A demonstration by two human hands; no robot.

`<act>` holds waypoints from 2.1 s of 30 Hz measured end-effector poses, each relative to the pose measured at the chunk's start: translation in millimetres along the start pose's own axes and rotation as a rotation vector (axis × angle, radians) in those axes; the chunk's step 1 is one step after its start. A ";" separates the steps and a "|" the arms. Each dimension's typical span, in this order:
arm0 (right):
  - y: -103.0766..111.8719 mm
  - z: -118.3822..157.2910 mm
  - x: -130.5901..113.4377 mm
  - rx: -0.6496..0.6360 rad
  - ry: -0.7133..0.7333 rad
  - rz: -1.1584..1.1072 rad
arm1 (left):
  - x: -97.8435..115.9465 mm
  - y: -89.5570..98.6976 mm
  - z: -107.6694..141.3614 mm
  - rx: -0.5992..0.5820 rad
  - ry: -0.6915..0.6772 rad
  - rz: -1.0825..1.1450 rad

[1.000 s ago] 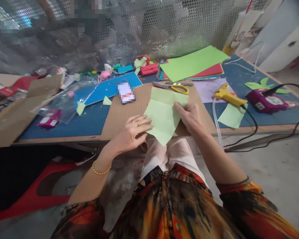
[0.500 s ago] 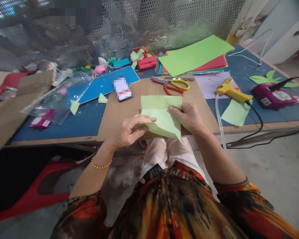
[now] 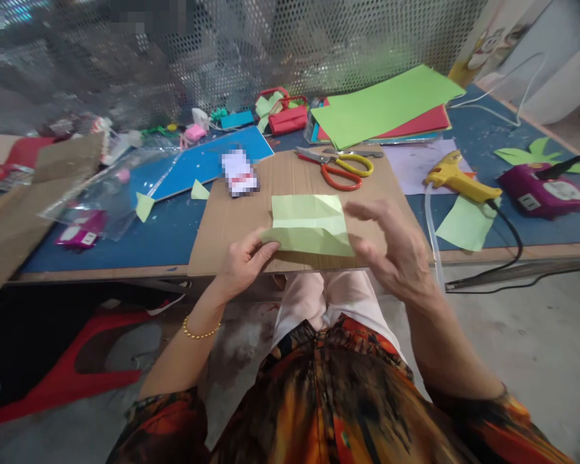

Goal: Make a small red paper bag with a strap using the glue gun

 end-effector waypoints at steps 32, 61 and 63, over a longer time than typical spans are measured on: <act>-38.5 -43.3 33.1 -0.093 -0.430 0.612 | -14.6 -34.1 -55.9 0.076 0.242 -0.485; -43.4 -49.4 13.3 -0.424 -0.480 0.866 | 22.8 -30.5 -51.0 -0.040 0.107 -0.977; -42.6 -51.6 11.6 -0.450 -0.494 0.863 | 24.7 -27.1 -53.1 -0.087 0.107 -0.981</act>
Point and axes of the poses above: each hand's wrist, its own z-axis away from the middle knuckle, its own y-axis out of the back of the hand, x = y × z, the point moved 3 cm from there along -z, towards the middle knuckle, and after that the axes turned 13 degrees about -z, right-handed, at the moved point
